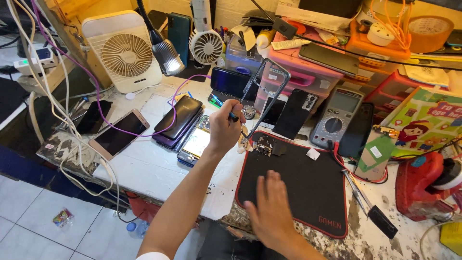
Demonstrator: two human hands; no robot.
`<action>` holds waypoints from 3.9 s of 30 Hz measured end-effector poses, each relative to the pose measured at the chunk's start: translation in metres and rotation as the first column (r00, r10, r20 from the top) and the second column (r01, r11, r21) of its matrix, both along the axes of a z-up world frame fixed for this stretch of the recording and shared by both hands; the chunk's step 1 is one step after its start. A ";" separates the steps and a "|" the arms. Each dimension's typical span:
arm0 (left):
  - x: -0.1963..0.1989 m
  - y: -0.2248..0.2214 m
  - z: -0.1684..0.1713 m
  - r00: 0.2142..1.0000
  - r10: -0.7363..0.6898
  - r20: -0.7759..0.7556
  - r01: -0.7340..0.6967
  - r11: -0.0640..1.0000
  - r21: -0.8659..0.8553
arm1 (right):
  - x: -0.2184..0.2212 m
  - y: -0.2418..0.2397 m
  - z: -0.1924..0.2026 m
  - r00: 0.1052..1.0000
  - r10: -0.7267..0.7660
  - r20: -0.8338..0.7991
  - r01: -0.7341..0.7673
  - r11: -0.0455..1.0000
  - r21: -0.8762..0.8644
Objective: Cleaning adhesive residue from the inner frame of a mobile phone using a small tool.
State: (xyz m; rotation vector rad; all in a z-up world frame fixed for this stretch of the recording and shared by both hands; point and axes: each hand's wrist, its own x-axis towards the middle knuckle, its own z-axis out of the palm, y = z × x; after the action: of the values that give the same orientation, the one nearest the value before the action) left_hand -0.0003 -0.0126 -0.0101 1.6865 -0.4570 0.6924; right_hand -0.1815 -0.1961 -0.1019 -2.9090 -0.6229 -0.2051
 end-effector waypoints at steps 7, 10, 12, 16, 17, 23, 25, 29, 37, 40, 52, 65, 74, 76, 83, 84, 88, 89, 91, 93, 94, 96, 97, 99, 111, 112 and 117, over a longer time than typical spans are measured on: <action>-0.023 0.012 0.049 0.998 -0.056 0.041 0.054 0.997 0.053 | -0.032 0.083 0.060 0.841 0.495 -0.216 -0.274 0.736 0.620; -0.034 0.031 0.065 0.994 -0.023 0.111 0.007 0.990 0.144 | 0.006 0.052 0.065 0.874 0.387 -0.293 -0.038 0.657 0.753; -0.035 0.041 0.073 0.994 -0.062 0.085 0.044 0.980 0.196 | 0.038 0.031 0.071 0.899 -0.030 -0.436 0.126 0.973 0.193; -0.033 0.030 0.082 0.990 -0.084 0.116 0.061 0.980 0.190 | -0.001 0.089 0.042 0.958 0.022 -0.285 -0.047 0.995 -0.083; -0.033 0.026 0.083 0.987 -0.107 0.119 0.082 0.977 0.199 | -0.024 0.102 0.049 0.892 0.352 -0.284 -0.244 0.902 0.355; -0.042 0.044 0.078 0.992 -0.114 0.061 0.087 0.937 0.339 | -0.001 0.076 0.075 0.913 0.379 -0.151 -0.276 0.846 0.456; -0.044 0.050 0.075 0.995 -0.092 0.043 0.069 0.925 0.374 | 0.022 0.074 0.058 0.974 0.119 -0.193 -0.088 0.982 0.165; -0.041 0.033 0.072 0.986 -0.126 0.111 0.078 0.930 0.360 | -0.020 0.122 0.036 0.918 0.281 -0.280 -0.216 0.947 0.239; -0.053 0.036 0.074 0.969 -0.237 0.072 0.200 0.921 0.335 | -0.020 0.044 0.065 0.862 0.499 -0.090 -0.326 0.681 0.656; -0.055 0.047 0.077 0.984 -0.137 0.114 0.085 0.922 0.377 | 0.014 -0.006 0.059 0.995 -0.082 -0.057 0.093 0.971 0.221; -0.062 0.035 0.096 0.974 -0.211 0.087 0.169 0.924 0.343 | -0.008 0.056 0.055 0.881 0.466 0.078 -0.396 0.638 0.660; -0.055 0.038 0.089 0.982 -0.156 0.105 0.100 0.905 0.413 | 0.008 0.038 0.073 0.851 0.523 -0.040 -0.404 0.703 0.586; -0.062 0.075 0.102 0.980 -0.087 0.177 0.008 0.914 0.405 | 0.025 0.030 0.058 0.936 0.183 -0.301 0.009 0.843 0.537; -0.063 0.074 0.100 0.980 -0.089 0.179 0.011 0.916 0.401 | 0.023 0.028 0.054 0.941 0.185 -0.283 -0.008 0.848 0.529; -0.063 0.070 0.095 0.983 -0.084 0.166 0.012 0.920 0.393 | 0.026 0.021 0.046 0.973 0.105 -0.205 0.000 0.891 0.454; -0.062 0.069 0.095 0.985 -0.075 0.154 0.006 0.915 0.402 | 0.028 0.020 0.040 0.987 0.036 -0.156 0.020 0.938 0.347; -0.062 0.073 0.095 0.983 -0.077 0.168 0.001 0.911 0.412 | 0.029 0.017 0.031 0.959 -0.213 -0.186 0.220 0.975 0.019; -0.062 0.074 0.095 0.984 -0.078 0.160 0.006 0.912 0.409 | 0.028 0.020 0.034 0.920 -0.263 -0.292 0.264 0.964 -0.039; -0.061 0.073 0.098 0.986 -0.078 0.150 0.011 0.914 0.405 | 0.023 0.041 0.066 0.865 -0.316 -0.391 0.300 0.948 -0.102; -0.060 0.068 0.101 0.979 -0.108 0.172 0.036 0.927 0.374 | 0.012 0.075 0.122 0.761 -0.250 -0.599 0.121 0.961 -0.247; -0.060 0.063 0.101 0.980 -0.108 0.170 0.037 0.927 0.374 | 0.000 0.084 0.104 0.759 -0.250 -0.601 0.121 0.961 -0.247; -0.055 0.052 0.106 0.972 -0.114 0.208 0.032 0.932 0.361 | -0.021 0.104 0.070 0.741 0.536 -0.405 -0.441 0.843 0.309; -0.055 0.052 0.106 0.969 -0.118 0.216 0.032 0.931 0.363 | -0.023 0.098 0.087 0.747 0.533 -0.397 -0.440 0.844 0.306; -0.057 0.054 0.104 0.975 -0.111 0.192 0.010 0.886 0.463 | -0.028 0.088 0.120 0.172 0.915 -0.366 -0.345 0.404 0.847; -0.055 0.036 0.102 0.953 -0.202 0.227 0.084 0.893 0.442 | -0.041 0.103 0.063 0.076 0.961 -0.268 -0.272 0.278 0.921; -0.059 0.040 0.102 0.946 -0.223 0.235 0.099 0.891 0.443 | -0.036 0.088 0.072 0.099 0.959 -0.266 -0.274 0.283 0.919; -0.070 0.072 0.091 0.964 -0.188 0.190 0.057 0.839 0.541 | 0.012 -0.035 0.049 0.986 -0.111 -0.125 0.151 0.917 0.369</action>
State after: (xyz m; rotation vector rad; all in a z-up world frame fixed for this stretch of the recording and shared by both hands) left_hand -0.0705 0.0591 0.0805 2.0770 -0.9952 0.7139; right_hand -0.1696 -0.2311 -0.0532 -2.5663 -0.3264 -0.1694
